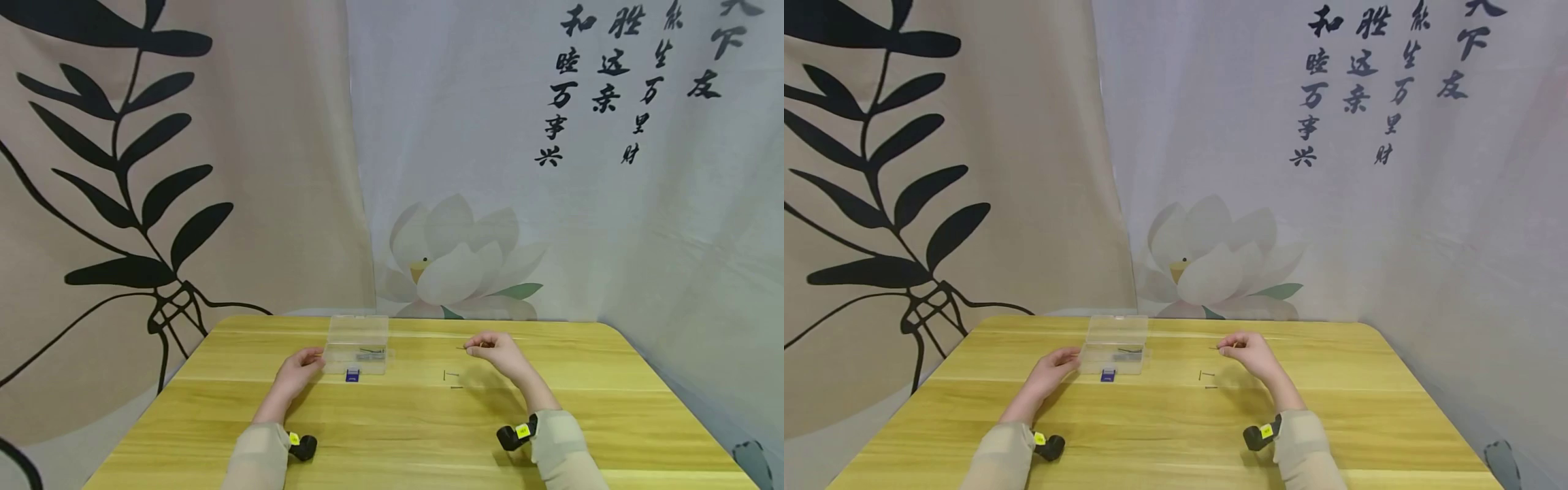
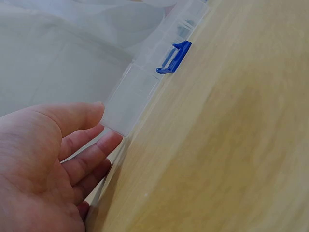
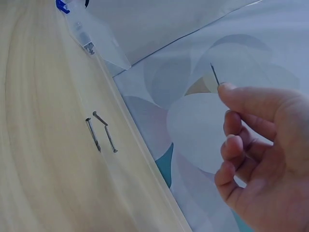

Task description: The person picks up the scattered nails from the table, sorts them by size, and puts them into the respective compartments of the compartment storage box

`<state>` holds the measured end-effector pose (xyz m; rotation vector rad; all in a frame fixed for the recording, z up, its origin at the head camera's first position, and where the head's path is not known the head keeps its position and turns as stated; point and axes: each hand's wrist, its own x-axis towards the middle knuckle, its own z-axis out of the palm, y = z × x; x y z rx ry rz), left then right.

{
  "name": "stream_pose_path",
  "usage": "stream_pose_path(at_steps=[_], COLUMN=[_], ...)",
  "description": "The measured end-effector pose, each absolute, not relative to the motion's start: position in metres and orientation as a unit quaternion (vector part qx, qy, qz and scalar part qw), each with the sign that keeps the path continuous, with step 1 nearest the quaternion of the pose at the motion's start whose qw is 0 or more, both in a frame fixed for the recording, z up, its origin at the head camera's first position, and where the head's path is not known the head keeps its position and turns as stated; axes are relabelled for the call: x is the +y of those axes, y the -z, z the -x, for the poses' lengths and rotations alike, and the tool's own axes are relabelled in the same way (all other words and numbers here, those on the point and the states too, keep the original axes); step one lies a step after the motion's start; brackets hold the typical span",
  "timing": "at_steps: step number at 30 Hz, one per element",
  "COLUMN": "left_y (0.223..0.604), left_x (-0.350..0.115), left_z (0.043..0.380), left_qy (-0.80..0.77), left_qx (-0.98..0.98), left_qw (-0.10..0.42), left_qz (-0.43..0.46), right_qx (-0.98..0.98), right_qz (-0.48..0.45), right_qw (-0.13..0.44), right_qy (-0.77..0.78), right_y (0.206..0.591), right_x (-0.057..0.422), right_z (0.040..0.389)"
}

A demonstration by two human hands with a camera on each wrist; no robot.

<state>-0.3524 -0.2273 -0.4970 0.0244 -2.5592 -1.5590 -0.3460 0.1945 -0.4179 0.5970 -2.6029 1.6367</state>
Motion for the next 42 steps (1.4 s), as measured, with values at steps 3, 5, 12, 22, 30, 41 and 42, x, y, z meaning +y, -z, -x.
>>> stream_pose_path(at_steps=[3,5,12,22,30,41,42], left_y=[0.497,0.497,0.497,0.499,0.499,0.497,0.497], left_x=[-0.228,-0.229,-0.231,-0.231,-0.229,-0.227,-0.227], left_z=[0.353,0.354,0.356,0.353,0.350,0.349,0.350], left_qy=[0.523,0.524,0.524,0.517,0.518,0.514,0.514], left_qx=[-0.850,-0.849,-0.849,-0.852,-0.851,-0.854,-0.854], left_qw=[0.071,0.070,0.074,0.079,0.084,0.079,0.079], left_qz=[-0.010,-0.010,-0.012,-0.011,-0.012,-0.007,-0.008], right_qx=[-0.834,-0.834,-0.829,-0.834,-0.841,-0.835,-0.832], right_qz=[-0.191,-0.196,-0.193,-0.198,-0.239,-0.259,-0.262], right_qw=[0.007,0.008,0.003,0.005,-0.011,-0.041,-0.043], right_qy=[-0.517,-0.515,-0.525,-0.514,-0.485,-0.484,-0.486], right_y=[0.417,0.416,0.428,0.437,0.432,0.444,0.444], right_x=[0.193,0.191,0.188,0.190,0.173,0.147,0.144], right_z=[0.346,0.347,0.361,0.388,0.396,0.410,0.410])
